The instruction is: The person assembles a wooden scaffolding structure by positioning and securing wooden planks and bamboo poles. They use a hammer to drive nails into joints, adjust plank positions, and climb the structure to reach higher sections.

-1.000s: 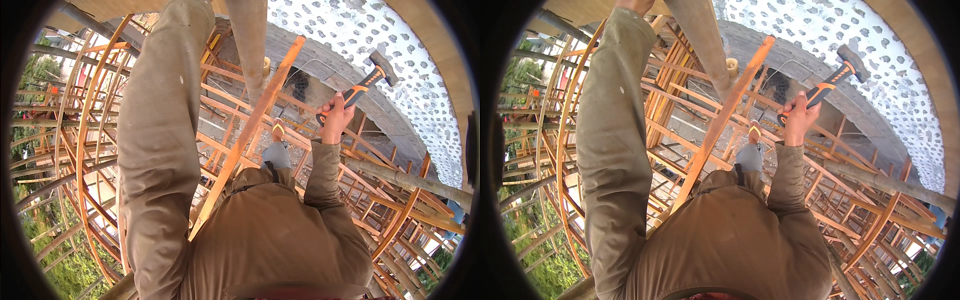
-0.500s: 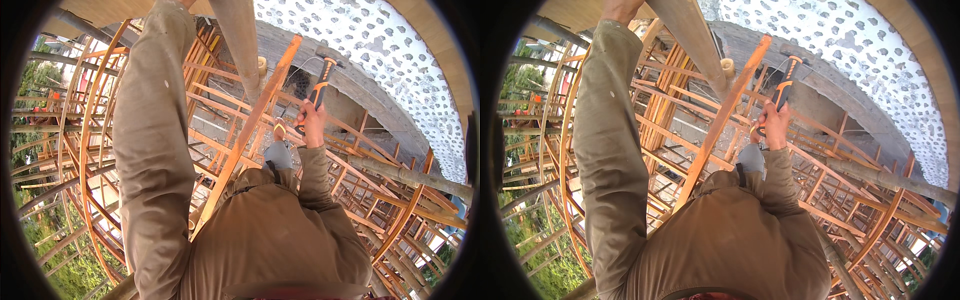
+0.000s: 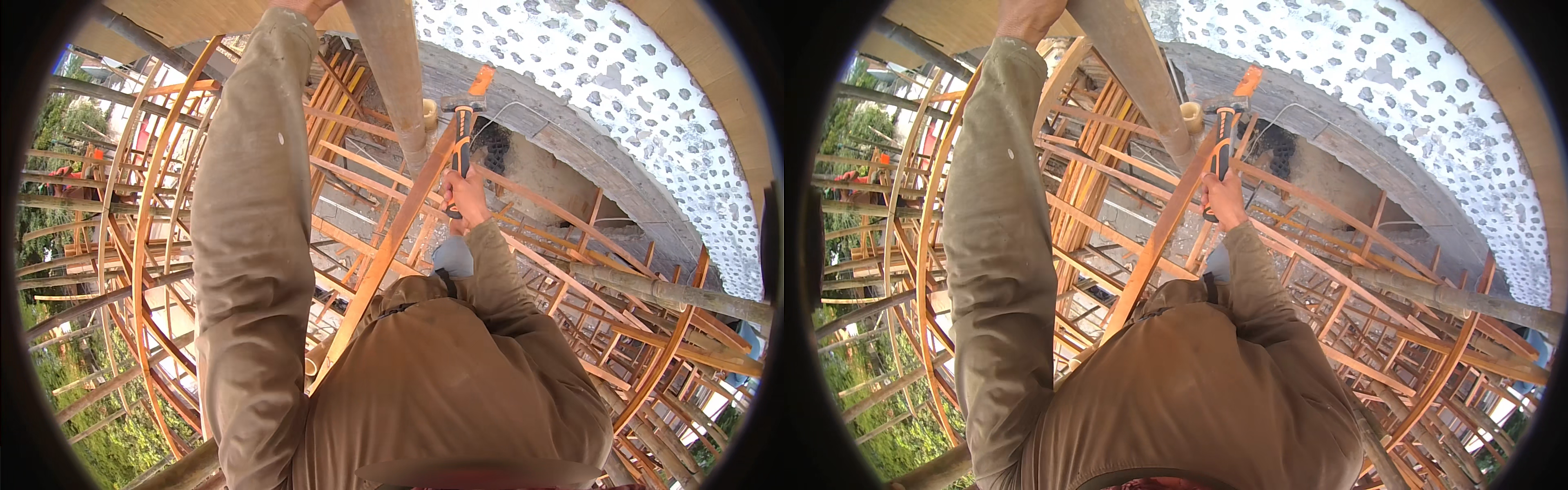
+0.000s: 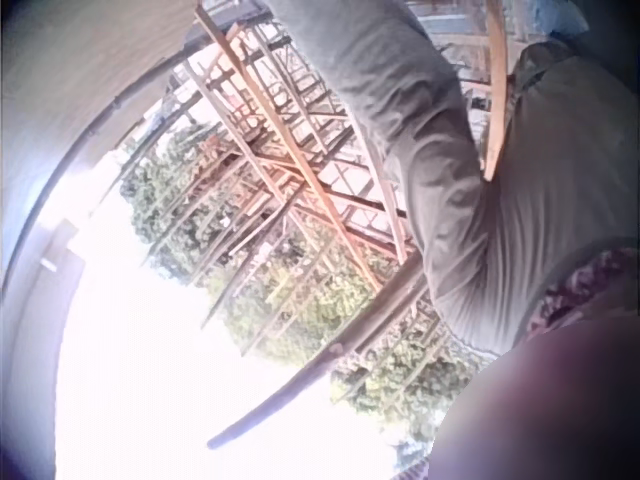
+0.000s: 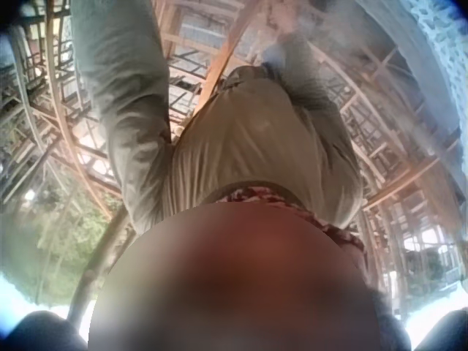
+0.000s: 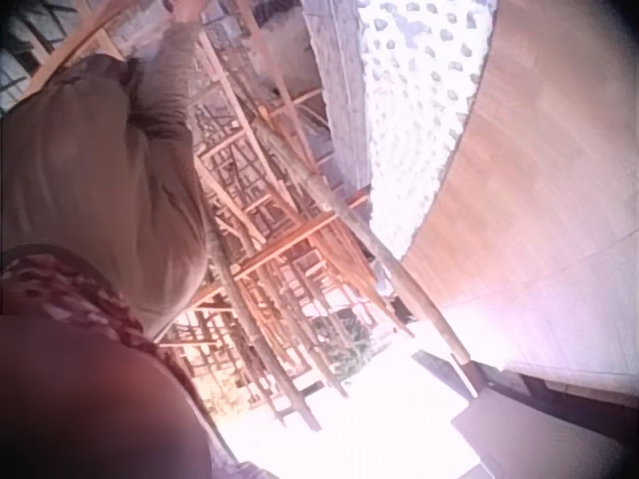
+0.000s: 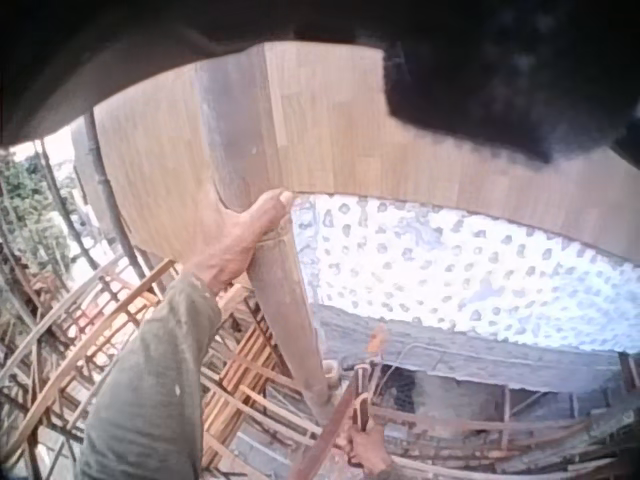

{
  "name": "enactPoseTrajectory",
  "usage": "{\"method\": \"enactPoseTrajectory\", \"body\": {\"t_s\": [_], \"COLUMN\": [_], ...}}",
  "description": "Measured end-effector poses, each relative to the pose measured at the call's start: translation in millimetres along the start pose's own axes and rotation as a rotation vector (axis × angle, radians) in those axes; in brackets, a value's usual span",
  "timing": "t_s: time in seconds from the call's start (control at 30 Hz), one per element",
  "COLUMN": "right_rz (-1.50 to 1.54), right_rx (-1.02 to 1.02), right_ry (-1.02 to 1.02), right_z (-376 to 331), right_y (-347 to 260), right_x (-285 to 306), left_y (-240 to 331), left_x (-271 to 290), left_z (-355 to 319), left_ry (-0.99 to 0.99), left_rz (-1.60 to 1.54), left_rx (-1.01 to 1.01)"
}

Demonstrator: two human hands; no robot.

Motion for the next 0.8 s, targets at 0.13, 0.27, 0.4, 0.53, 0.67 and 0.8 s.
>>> {"method": "enactPoseTrajectory", "body": {"t_s": [0.13, 0.27, 0.4, 0.53, 0.67, 0.8], "right_rz": [0.035, 0.006, 0.069, -0.089, 0.01, 0.011], "right_rx": [0.107, 0.362, 0.217, -0.149, -0.048, 0.257], "right_ry": [0.088, 0.35, 0.19, 0.003, -0.034, 0.205], "right_z": [-48, -48, 0, 6, -34, -43], "right_y": [-44, -76, -32, -4, -34, -50], "right_x": [22, 25, -11, -13, 13, 14], "left_y": [-4, -5, -2, 2, -7, -14], "left_x": [-2, -5, 0, -1, -3, -7], "left_z": [-4, -5, -5, -6, -7, -7], "left_ry": [0.022, 0.002, 0.072, 0.022, -0.004, -0.028], "left_rz": [0.066, 0.012, 0.133, 0.146, -0.024, -0.051], "left_rx": [0.061, -0.026, -0.063, -0.104, 0.013, 0.051]}}
Point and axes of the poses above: each hand's wrist, its own z-axis towards the middle knuckle, its own x-axis out of the back of the hand, y = z × x, the point moved 6 cm from there along z, towards the middle knuckle, and after that the axes turned 14 degrees about -y, right-handed, at the moved point
